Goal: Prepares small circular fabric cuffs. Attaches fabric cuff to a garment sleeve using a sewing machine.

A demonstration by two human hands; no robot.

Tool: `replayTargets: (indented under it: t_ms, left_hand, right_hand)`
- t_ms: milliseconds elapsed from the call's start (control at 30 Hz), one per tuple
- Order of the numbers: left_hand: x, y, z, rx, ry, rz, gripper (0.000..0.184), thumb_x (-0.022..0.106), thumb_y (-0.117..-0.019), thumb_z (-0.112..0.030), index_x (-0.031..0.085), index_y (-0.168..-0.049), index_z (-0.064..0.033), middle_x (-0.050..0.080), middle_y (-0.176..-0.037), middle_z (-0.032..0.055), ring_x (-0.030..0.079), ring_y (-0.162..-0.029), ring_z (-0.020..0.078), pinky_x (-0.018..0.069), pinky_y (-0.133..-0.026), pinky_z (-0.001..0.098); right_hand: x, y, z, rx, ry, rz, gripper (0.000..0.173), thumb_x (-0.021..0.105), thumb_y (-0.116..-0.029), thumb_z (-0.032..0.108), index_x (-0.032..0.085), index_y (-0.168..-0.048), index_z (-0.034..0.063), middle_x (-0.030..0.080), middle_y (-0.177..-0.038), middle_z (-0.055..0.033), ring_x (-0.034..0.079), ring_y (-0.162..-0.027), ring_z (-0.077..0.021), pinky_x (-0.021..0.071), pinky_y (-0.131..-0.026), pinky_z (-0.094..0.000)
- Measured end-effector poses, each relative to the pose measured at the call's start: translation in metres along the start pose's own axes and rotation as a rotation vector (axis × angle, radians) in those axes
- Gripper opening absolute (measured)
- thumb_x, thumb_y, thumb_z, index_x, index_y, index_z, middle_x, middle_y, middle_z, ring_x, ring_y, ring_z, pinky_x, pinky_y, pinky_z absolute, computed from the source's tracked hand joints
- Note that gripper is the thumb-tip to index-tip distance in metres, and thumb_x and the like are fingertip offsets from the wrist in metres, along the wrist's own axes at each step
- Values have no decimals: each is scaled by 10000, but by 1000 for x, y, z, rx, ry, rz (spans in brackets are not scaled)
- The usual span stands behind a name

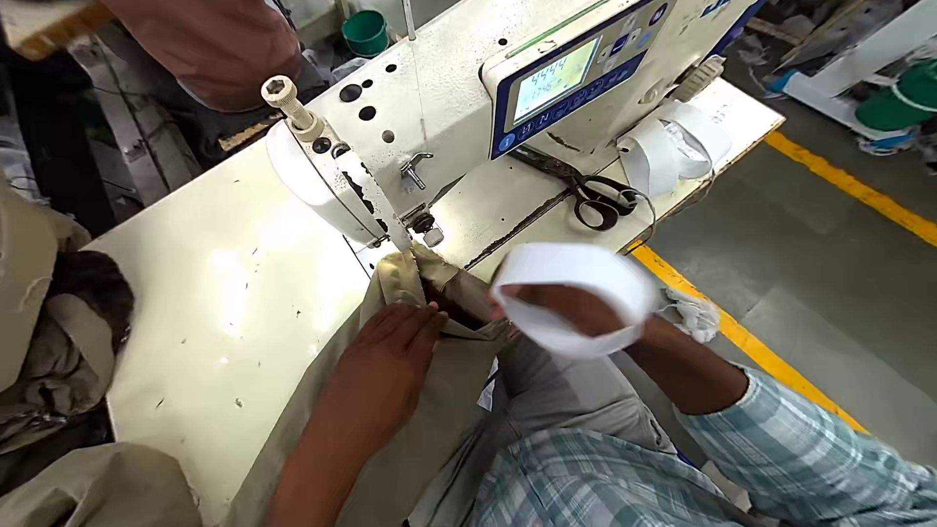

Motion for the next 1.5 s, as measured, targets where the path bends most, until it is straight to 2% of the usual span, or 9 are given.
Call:
replayTargets:
  t_ms: [167,267,400,533,667,1000,1133,1267,1500]
  left_hand:
    - [4,-6,12,20,54,64,301,591,-982,-344,753,-1147,-152,707,-1285,58,570,-1348,289,325,-1196,609]
    - [-6,-9,-8,227,-75,102,384,426,-1061,-363,742,-965,-167,746,-977,10,710,-1022,226,433,-1058,596]
    - [-19,-16,-8,200,-138,278,479,360,-1056,-321,669,-733,-148,598,-592,12,637,-618,225,513,-742,470]
    - [3,-39,45,-182,-353,526,199,620,-1019,-197,742,-1080,-52,730,-873,172,708,-841,386,510,-867,595]
    - [-10,-55,16,120,-277,106,100,748,-858,-22,752,-943,-74,725,-914,97,721,-858,283,590,-768,471]
    - [17,-33,51,-94,0,61,126,751,-923,-242,808,-1013,-174,750,-1032,10,729,-945,219,609,-792,502]
    - [14,-32,48,-62,18,67,127,709,-936,-208,802,-995,-144,742,-1059,30,721,-971,236,604,-818,509]
    - [12,-35,47,-21,48,93,153,661,-978,-194,808,-999,-156,734,-1053,10,711,-966,210,598,-840,474]
    - [18,-36,63,-171,144,100,164,781,-828,-94,772,-992,-92,744,-1065,66,720,-985,259,591,-841,559]
  right_hand:
    - [56,-11,-36,55,216,236,260,554,-1058,243,735,-1066,57,661,-1223,-33,614,-1152,-116,534,-989,-324]
    - [55,-6,-59,161,150,223,275,536,-1068,229,727,-1059,32,691,-1036,-43,647,-977,-96,542,-896,-288]
    - [63,0,-53,122,253,351,280,505,-1025,125,744,-1100,1,737,-1181,-77,611,-1267,-147,285,-1252,-467]
    - [71,1,-55,110,384,410,291,523,-1036,201,738,-956,21,694,-1286,-116,529,-1377,-249,306,-1207,-545]
    - [72,0,-55,49,429,373,301,550,-1034,231,754,-917,44,752,-1076,-70,557,-1348,-204,222,-1255,-518]
    - [68,8,-49,-21,481,359,295,515,-1047,191,734,-915,42,744,-1098,-61,574,-1328,-188,300,-1237,-474]
    - [50,10,-14,-110,552,280,230,546,-1028,197,747,-1043,86,620,-1302,-93,564,-1273,-184,492,-1069,-359]
    - [56,-3,31,-208,194,408,227,495,-1042,89,700,-1036,-9,646,-977,-40,622,-925,-72,536,-804,-221]
    - [54,-56,-80,296,504,187,205,584,-1040,197,724,-1011,51,696,-872,-97,671,-843,-228,528,-789,-474]
Point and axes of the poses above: each hand's wrist, its own y-axis away from the middle knuckle, its own x-axis out of the palm, z = x × y, the point moved 9 cm from there along -y, towards the middle knuckle
